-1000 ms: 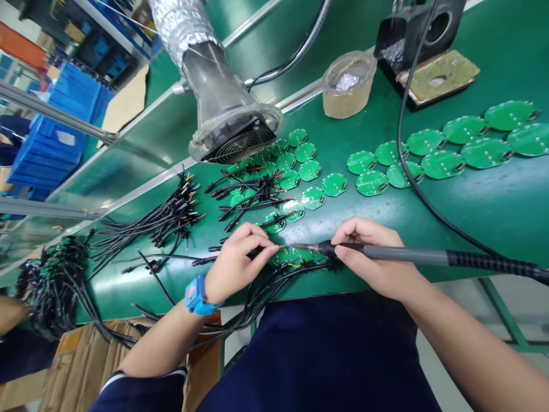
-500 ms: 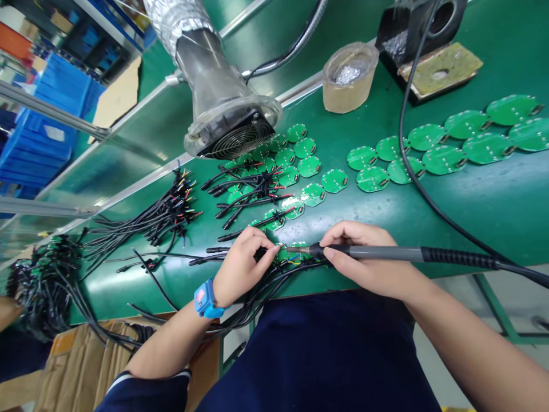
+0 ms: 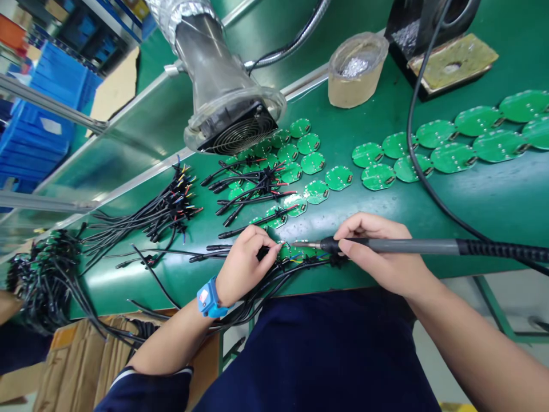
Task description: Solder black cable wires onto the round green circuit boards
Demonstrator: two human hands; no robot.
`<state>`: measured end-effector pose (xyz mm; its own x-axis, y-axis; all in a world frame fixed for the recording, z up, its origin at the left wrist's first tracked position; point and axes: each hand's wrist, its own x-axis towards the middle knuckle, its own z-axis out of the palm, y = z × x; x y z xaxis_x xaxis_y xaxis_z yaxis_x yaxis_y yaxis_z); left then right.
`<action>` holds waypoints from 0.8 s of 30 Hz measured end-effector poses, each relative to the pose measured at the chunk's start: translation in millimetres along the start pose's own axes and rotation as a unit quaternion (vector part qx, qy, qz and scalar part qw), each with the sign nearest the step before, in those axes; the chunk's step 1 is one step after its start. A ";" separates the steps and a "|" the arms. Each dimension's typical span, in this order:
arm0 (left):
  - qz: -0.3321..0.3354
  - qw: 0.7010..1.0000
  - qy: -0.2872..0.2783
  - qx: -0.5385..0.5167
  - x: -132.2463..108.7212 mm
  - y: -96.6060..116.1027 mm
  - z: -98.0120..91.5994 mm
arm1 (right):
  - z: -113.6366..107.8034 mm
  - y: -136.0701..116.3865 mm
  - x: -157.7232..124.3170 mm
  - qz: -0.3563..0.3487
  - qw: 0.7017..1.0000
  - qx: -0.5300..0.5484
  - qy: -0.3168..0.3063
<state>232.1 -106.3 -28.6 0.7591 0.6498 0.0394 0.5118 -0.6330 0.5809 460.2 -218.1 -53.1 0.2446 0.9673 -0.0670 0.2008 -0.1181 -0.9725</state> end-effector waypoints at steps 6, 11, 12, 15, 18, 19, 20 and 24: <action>0.022 1.000 -0.006 0.003 -2.5 -3.0 -0.3 | 1.0 -2.2 1.2 -0.008 1.000 -0.008 -0.021; 0.087 0.994 -0.062 0.013 -2.0 -8.1 -5.5 | 1.8 -3.8 3.1 -0.005 0.999 -0.025 -0.042; 0.091 0.993 -0.069 0.018 -1.7 -8.5 -6.2 | 1.7 -4.1 3.4 -0.010 0.998 -0.032 -0.044; 0.084 0.994 -0.068 0.025 -1.1 -8.4 -6.4 | 0.8 -4.1 3.2 -0.022 0.997 -0.054 -0.050; 0.074 0.996 -0.053 0.021 -1.5 -7.1 -5.3 | 0.0 -3.8 2.3 -0.024 0.997 -0.062 -0.051; 0.072 0.996 -0.050 0.020 -1.7 -6.6 -5.0 | 0.0 -3.8 2.1 -0.023 0.997 -0.061 -0.049; 0.071 0.996 -0.047 0.019 -1.8 -6.1 -4.8 | 0.1 -3.8 2.0 -0.023 0.997 -0.059 -0.049; 0.067 0.996 -0.049 0.021 -1.3 -4.8 -5.1 | 1.2 -2.1 2.1 -0.016 0.997 -0.048 -0.056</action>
<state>226.5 -102.0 -27.3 0.8565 0.5149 0.0343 0.4172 -0.7301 0.5412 459.1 -215.6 -51.5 0.1302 0.9893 -0.0658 0.2985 -0.1024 -0.9489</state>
